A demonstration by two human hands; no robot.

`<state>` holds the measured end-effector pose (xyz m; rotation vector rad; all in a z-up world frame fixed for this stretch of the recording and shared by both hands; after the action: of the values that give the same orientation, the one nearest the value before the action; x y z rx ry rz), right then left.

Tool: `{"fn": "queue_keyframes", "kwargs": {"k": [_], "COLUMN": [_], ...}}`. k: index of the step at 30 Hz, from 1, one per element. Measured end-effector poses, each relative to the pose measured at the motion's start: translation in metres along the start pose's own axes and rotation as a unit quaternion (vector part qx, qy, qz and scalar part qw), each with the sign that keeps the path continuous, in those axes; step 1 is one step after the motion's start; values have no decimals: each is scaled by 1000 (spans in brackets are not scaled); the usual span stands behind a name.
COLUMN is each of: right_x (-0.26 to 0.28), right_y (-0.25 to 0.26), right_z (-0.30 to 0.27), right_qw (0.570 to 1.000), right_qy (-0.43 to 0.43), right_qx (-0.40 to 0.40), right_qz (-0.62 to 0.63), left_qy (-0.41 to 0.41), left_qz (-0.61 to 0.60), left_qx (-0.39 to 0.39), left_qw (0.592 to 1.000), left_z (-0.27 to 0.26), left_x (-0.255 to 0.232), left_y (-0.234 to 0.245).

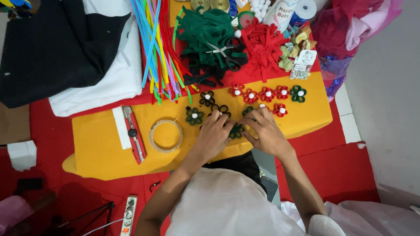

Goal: Assembling small decorative flowers from fabric scraps and tape.

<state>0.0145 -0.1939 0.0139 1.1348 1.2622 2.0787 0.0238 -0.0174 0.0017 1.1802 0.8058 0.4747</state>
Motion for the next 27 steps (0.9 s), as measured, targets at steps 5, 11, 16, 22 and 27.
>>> {"fn": "queue_keyframes", "kwargs": {"k": [5, 11, 16, 22, 27], "right_x": [-7, -49, -106, -226, -312], "right_y": [9, 49, 62, 30, -5], "right_z": [15, 86, 165, 250, 299], "right_qw": [987, 972, 967, 947, 929], "right_qy": [-3, -51, -7, 42, -96], "right_qx": [-59, -181, -241, -317, -261], "right_qz": [149, 140, 85, 40, -243], "left_qy": [-8, 84, 237, 313, 297], "left_qz": [-54, -169, -253, -456, -444], "left_qx": [-70, -271, -368, -366, -367], "left_qw": [996, 944, 863, 749, 762], "left_z": [-9, -42, -75, -88, -85], "left_x": [5, 44, 77, 99, 96], "left_y": [22, 57, 50, 18, 25]}}
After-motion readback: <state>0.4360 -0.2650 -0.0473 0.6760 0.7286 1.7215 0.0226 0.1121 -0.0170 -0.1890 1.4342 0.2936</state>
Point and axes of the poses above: each hand's wrist, its own z-axis towards the middle knuckle, its own y-axis out of the back of the hand, x = y × z, the point moved 4 cm from there along z, towards the middle knuckle, and after that the axes turned 6 degrees about z, right-handed, at the moved point
